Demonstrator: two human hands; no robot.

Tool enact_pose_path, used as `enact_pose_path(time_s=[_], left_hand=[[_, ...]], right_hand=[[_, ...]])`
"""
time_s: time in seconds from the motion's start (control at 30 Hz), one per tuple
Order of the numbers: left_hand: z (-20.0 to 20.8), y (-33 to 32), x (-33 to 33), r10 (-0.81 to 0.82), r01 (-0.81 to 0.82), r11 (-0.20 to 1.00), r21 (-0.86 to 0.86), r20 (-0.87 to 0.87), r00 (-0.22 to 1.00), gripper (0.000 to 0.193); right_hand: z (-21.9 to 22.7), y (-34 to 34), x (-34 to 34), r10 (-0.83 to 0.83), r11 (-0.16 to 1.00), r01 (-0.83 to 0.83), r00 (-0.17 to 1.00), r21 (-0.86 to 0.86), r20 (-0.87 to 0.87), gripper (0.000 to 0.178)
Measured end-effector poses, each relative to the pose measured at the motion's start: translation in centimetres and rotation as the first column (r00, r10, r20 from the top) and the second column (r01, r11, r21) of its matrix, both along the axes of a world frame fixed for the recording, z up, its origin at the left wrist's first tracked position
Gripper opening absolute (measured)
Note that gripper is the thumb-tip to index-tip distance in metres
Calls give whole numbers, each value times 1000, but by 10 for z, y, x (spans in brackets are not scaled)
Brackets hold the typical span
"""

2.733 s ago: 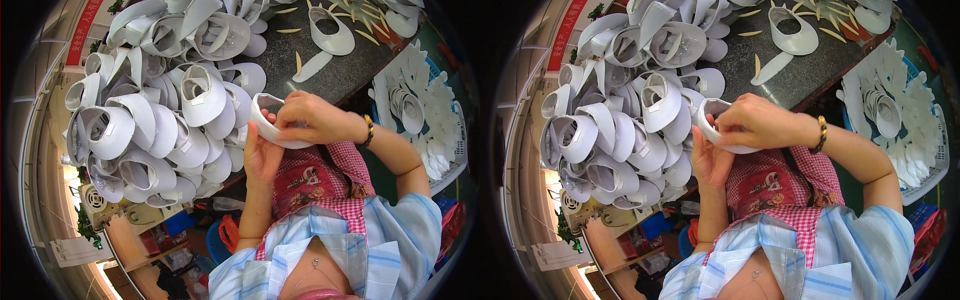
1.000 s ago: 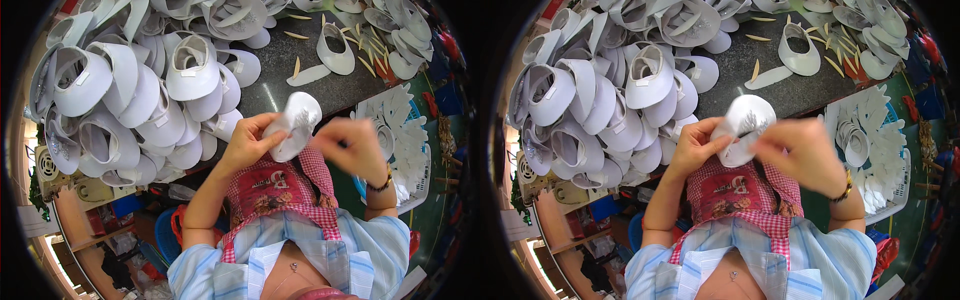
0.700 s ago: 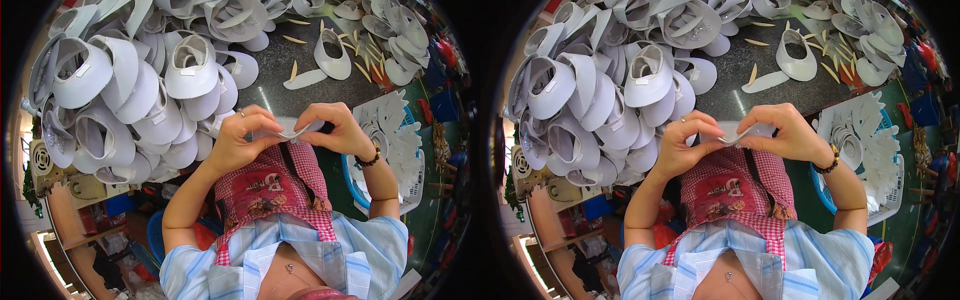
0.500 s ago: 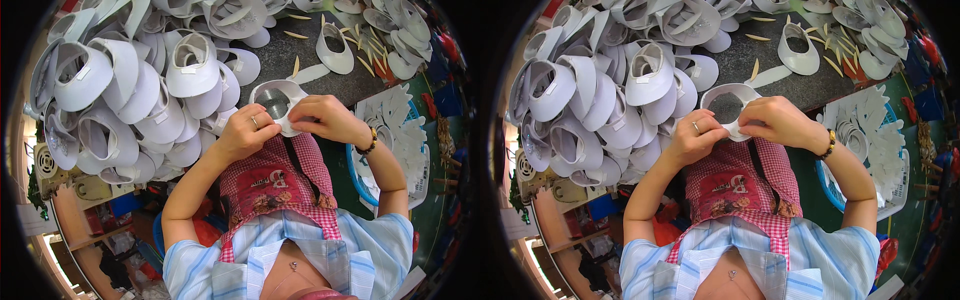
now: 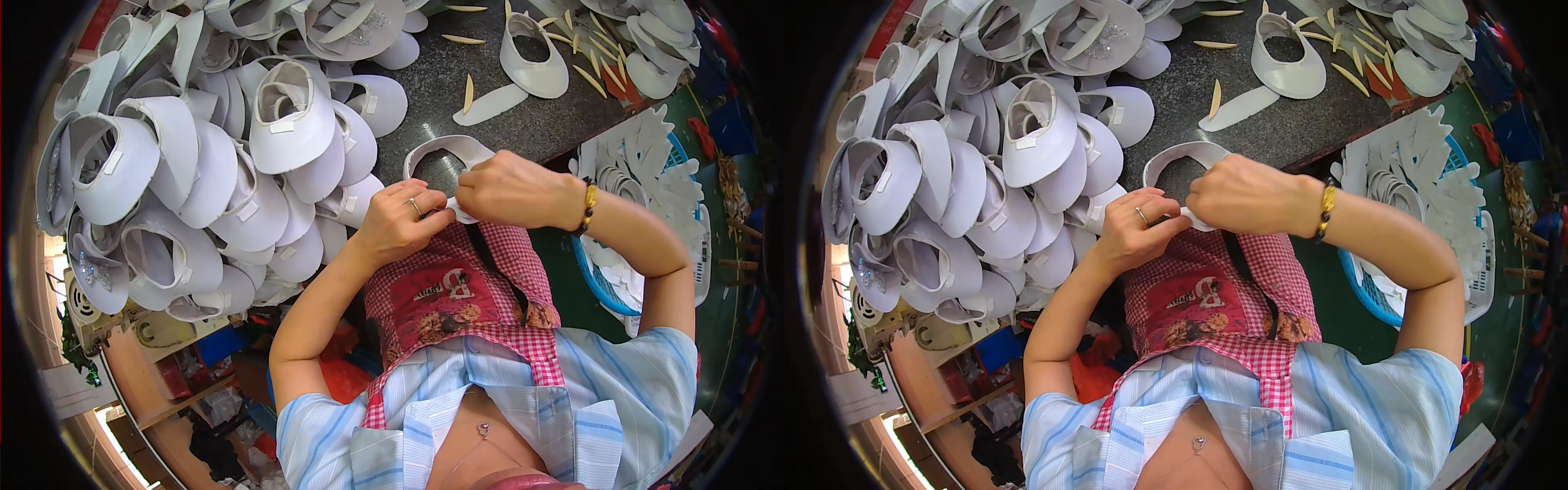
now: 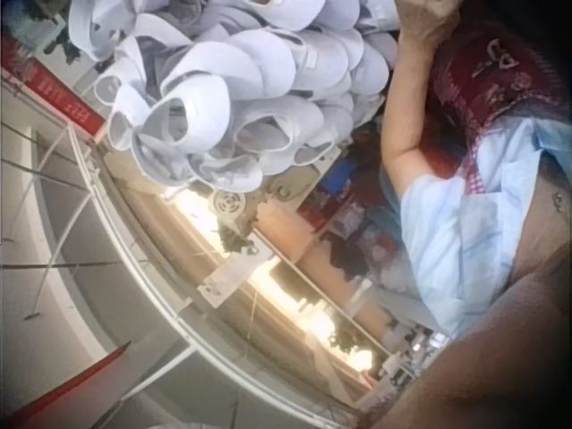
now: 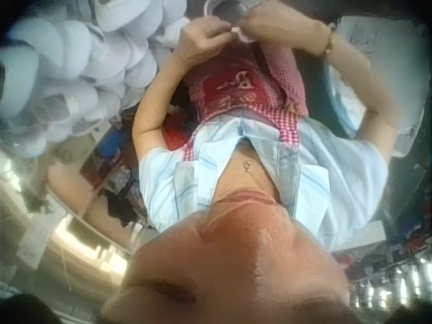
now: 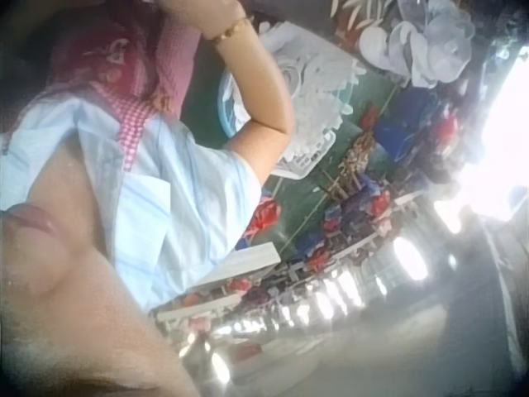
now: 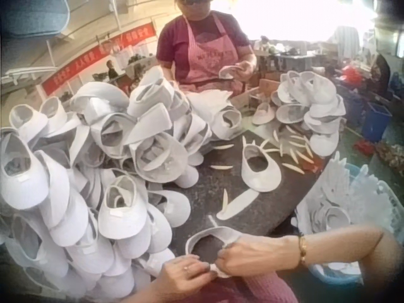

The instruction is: The person inserts stiffeners into shoe uppers and presses and shapes the material around the heel sections by hand.

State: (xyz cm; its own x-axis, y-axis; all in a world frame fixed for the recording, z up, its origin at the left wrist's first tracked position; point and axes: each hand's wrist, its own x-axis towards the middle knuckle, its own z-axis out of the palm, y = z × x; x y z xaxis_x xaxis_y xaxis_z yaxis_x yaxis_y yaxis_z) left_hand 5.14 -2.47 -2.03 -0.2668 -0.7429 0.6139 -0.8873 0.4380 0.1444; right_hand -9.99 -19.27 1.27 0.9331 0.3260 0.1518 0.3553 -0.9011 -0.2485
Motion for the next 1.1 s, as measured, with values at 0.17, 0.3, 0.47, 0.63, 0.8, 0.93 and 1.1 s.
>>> enact_pose_path(time_s=[0.17, 0.3, 0.47, 0.63, 0.8, 0.93, 1.1], left_hand=[[6, -9, 10, 2, 2, 999, -35, 106, 994, 17], [-5, -20, 19, -27, 11, 997, 80, 200, 979, 17], [-7, -9, 15, 35, -71, 989, 127, 263, 964, 16], [-17, -8, 17, 141, -148, 988, 52, 112, 984, 15], [-12, -3, 14, 109, -121, 989, 90, 126, 986, 12], [-14, 1, 2, 215, -233, 965, 123, 143, 966, 12], [-14, 5, 3, 260, -313, 933, 179, 267, 928, 20]], right_hand=[[-10, -9, 0, 4, 1000, -5, 998, 13, 69, 13], [-24, -12, 9, 30, 979, 1, 988, -205, 148, 13], [-30, 11, 11, 61, 925, 14, 981, -380, 185, 11], [-39, 10, 15, 49, 935, 54, 959, -350, 279, 12], [-36, -3, 26, -206, 978, 192, 949, 81, 237, 9], [-44, -6, 27, -457, 802, 370, 886, 469, 83, 9], [-39, 2, 14, -370, 889, 293, 912, 351, 177, 29]])
